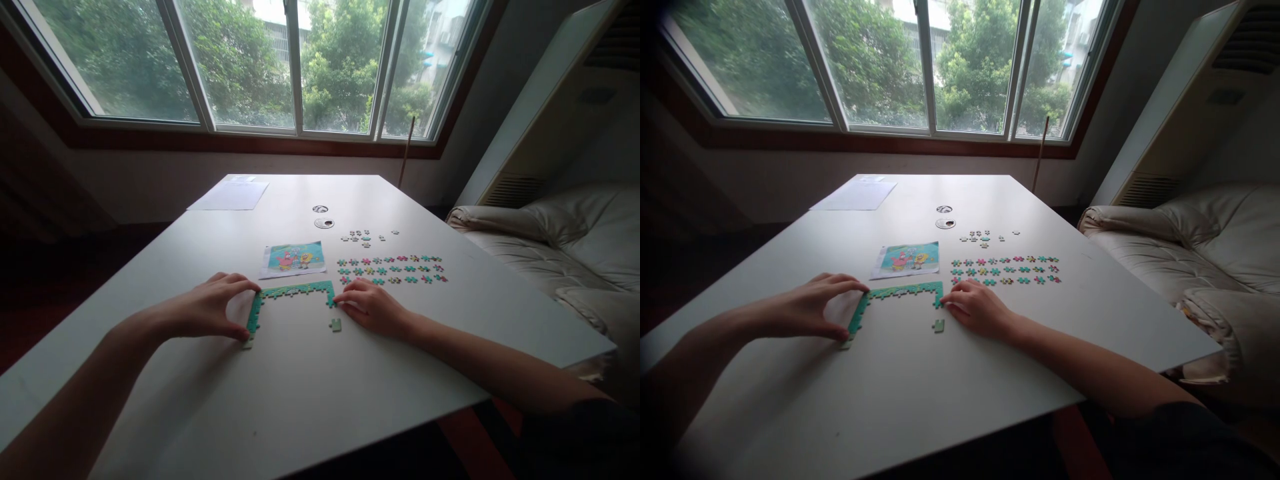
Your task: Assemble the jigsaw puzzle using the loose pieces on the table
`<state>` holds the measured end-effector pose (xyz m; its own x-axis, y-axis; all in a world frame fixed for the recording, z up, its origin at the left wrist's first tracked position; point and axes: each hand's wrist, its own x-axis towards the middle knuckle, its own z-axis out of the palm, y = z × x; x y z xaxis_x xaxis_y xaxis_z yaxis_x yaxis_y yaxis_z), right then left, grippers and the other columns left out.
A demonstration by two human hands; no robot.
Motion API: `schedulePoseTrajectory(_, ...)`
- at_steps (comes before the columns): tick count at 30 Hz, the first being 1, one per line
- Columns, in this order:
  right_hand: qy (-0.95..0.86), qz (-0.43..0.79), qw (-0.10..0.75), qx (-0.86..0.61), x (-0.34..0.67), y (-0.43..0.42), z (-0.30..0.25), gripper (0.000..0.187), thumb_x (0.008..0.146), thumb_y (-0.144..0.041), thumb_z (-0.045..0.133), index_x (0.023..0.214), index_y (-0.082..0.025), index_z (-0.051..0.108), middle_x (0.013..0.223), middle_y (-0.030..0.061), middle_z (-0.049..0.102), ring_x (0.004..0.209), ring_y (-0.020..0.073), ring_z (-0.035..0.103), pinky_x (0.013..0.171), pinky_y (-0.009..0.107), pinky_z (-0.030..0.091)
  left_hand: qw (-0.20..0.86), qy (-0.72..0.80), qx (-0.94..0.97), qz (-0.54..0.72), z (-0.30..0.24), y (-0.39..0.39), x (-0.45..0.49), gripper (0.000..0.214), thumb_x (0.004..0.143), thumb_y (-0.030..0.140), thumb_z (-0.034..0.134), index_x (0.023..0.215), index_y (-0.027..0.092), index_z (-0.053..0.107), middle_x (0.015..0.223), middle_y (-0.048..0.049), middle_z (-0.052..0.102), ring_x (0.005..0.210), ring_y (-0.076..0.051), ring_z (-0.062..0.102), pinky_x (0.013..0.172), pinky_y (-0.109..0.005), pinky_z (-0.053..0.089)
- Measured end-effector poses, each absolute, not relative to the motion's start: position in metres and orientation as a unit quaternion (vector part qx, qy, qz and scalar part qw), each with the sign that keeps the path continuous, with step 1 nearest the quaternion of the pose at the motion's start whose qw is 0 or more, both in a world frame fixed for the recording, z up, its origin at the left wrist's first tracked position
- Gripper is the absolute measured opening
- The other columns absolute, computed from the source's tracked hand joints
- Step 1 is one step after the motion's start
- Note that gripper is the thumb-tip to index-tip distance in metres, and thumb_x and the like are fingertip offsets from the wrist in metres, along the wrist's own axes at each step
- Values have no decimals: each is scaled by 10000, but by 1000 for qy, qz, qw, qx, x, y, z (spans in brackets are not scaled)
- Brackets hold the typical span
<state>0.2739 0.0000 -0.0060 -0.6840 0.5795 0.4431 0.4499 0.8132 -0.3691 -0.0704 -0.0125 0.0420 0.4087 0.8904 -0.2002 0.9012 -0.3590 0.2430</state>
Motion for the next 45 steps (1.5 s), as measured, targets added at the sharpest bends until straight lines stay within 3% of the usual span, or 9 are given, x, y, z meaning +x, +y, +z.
schedulePoseTrajectory(6, -910, 115, 274, -288, 274, -2, -6, 198, 862, -171, 526, 986, -171, 681, 909, 85, 656, 869, 174, 580, 775, 310, 494, 155, 542, 826, -14, 41, -13, -71, 792, 552, 644, 701, 1246, 300, 534, 1276, -48, 531, 1221, -320, 395, 989, -380, 373)
schedulePoseTrajectory(14, -893, 85, 304, -321, 285, 28, 7, 172, 843, -170, 558, 950, -176, 693, 905, 76, 674, 851, 162, 611, 788, 300, 486, 138, 530, 837, 1, 41, -12, -71, 709, 649, 625, 652, 1250, 266, 540, 1263, -67, 554, 1207, -324, 417, 969, -397, 397)
schedulePoseTrajectory(22, -833, 12, 198, -516, 331, 133, 24, 170, 817, -164, 577, 887, -154, 731, 917, 78, 712, 831, 181, 647, 788, 263, 469, 87, 471, 873, 92, 39, -14, -42, 450, 800, 551, 536, 1119, 247, 623, 1124, -80, 630, 1074, -284, 542, 891, -367, 463)
schedulePoseTrajectory(29, -815, 18, 151, -560, 336, 171, 14, 183, 799, -228, 627, 938, -169, 731, 902, 66, 726, 793, 174, 658, 733, 243, 468, 60, 429, 891, 133, 34, -21, -12, 268, 874, 364, 481, 1010, 224, 663, 1013, -91, 652, 950, -249, 586, 801, -379, 493)
schedulePoseTrajectory(33, -817, 28, 143, -558, 333, 177, 13, 147, 770, -241, 660, 875, -181, 744, 840, 55, 729, 741, 161, 644, 687, 232, 458, 60, 408, 898, 151, 32, -29, 7, 236, 893, 291, 455, 958, 207, 665, 936, -86, 661, 893, -229, 586, 788, -370, 485)
schedulePoseTrajectory(39, -820, 39, 176, -544, 332, 175, 19, 54, 712, -210, 697, 740, -171, 723, 757, 34, 710, 683, 135, 613, 650, 222, 444, 105, 394, 901, 151, 28, -39, 23, 193, 884, 248, 467, 927, 228, 654, 932, -64, 652, 877, -212, 584, 745, -327, 481)
schedulePoseTrajectory(45, -804, 44, 287, -520, 320, 133, 31, 117, 790, -224, 597, 807, -127, 660, 795, 63, 687, 687, 130, 599, 652, 249, 461, 183, 420, 858, 234, 28, -42, 35, 190, 870, 264, 485, 838, 196, 659, 806, -41, 657, 745, -160, 596, 668, -265, 463)
